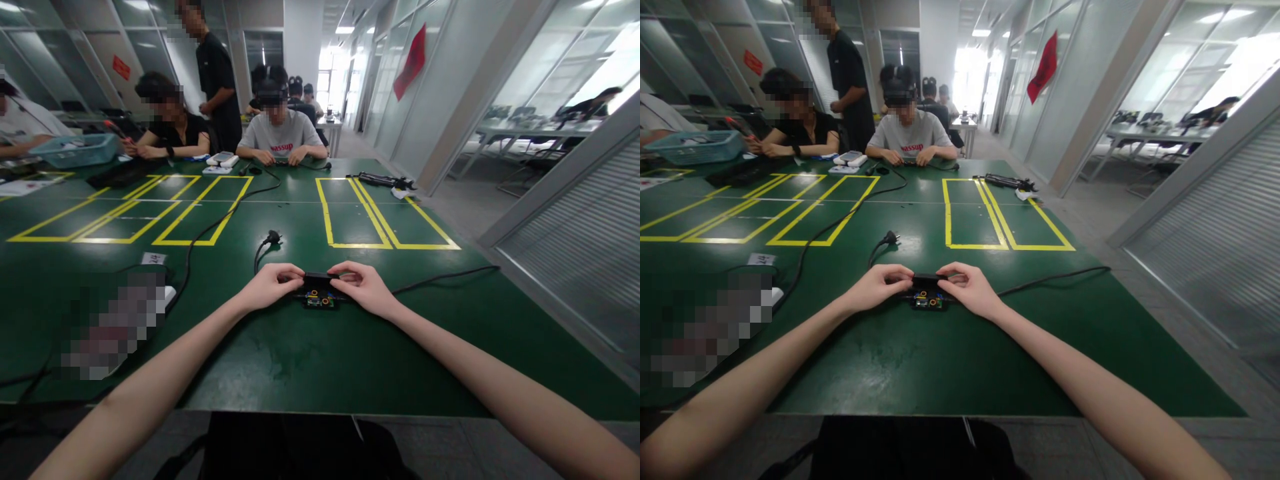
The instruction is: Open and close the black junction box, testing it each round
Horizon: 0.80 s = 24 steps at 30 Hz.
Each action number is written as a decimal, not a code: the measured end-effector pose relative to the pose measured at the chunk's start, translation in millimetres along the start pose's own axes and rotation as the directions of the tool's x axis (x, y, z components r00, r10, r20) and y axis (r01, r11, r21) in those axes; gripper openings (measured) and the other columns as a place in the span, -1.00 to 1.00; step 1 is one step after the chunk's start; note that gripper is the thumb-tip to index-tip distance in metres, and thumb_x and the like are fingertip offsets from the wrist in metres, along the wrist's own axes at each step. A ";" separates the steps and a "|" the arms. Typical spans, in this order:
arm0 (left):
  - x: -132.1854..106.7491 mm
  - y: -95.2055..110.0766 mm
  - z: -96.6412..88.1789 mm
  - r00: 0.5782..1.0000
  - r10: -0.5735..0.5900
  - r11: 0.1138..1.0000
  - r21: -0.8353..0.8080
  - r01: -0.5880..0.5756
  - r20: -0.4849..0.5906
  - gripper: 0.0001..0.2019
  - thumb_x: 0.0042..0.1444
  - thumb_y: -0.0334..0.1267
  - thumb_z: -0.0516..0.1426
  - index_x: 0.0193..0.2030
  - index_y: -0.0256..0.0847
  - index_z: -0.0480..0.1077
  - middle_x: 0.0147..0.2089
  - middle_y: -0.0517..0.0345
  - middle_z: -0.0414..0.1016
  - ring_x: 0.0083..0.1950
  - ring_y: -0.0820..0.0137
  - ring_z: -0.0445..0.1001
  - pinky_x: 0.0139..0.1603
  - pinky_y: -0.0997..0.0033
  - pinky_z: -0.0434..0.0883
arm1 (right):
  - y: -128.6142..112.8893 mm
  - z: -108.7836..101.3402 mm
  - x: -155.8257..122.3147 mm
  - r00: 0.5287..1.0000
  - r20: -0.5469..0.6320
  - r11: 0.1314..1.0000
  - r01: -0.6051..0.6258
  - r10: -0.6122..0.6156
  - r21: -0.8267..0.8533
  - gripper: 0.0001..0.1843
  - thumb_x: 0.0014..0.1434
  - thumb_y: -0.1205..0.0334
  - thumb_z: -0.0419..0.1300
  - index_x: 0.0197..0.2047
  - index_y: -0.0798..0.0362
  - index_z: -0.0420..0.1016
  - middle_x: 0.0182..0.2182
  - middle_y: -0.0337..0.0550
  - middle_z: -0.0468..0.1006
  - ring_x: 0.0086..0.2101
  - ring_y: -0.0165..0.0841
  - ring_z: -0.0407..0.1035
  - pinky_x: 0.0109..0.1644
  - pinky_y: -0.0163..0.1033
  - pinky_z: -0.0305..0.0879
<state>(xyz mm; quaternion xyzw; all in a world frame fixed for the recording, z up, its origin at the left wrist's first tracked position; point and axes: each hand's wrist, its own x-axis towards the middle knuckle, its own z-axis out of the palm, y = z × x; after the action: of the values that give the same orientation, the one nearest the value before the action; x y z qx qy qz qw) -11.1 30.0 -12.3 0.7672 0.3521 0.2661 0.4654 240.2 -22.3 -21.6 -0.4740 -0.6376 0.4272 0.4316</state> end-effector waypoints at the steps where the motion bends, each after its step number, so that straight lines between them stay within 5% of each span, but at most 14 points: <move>1: 0.2 -0.2 -0.5 1.000 -0.018 0.999 -0.038 0.018 0.009 -0.74 0.14 -0.16 0.23 -0.11 -0.30 0.55 -0.26 0.06 0.68 -0.26 0.33 0.60 -0.17 0.38 0.50 | -0.8 -0.2 -0.3 1.000 0.000 1.000 0.000 0.000 0.006 -0.67 0.10 0.03 0.37 -0.13 0.05 0.62 -0.23 -0.09 0.69 -0.29 -0.26 0.61 -0.18 -0.15 0.59; 17: 0.7 3.3 -4.6 0.995 -0.061 0.994 -0.085 0.068 0.077 -0.80 0.08 -0.26 0.25 -0.15 -0.28 0.50 -0.32 0.11 0.66 -0.30 0.38 0.59 -0.21 0.43 0.45 | 0.9 -4.7 0.0 0.992 0.115 0.998 0.054 -0.051 -0.019 -0.68 0.22 -0.02 0.30 -0.10 0.04 0.62 -0.22 -0.11 0.69 -0.21 -0.23 0.59 -0.08 -0.10 0.55; 24: -1.1 6.9 -7.1 0.993 0.024 1.000 -0.004 -0.023 0.119 -0.82 0.08 -0.32 0.24 -0.16 -0.28 0.54 -0.26 0.10 0.64 -0.26 0.41 0.55 -0.23 0.48 0.41 | -7.7 -9.1 -3.6 0.929 0.213 0.934 0.334 -0.303 -0.126 -0.87 0.23 0.15 0.33 -0.26 0.03 0.58 -0.13 -0.06 0.61 -0.14 -0.26 0.54 0.02 -0.08 0.47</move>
<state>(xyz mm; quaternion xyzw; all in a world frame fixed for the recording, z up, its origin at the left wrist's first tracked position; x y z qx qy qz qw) -15.0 30.6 -3.2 0.7853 0.3143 0.2255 0.4834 247.7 -26.0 -12.4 -0.3543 -0.7766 0.3418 0.3931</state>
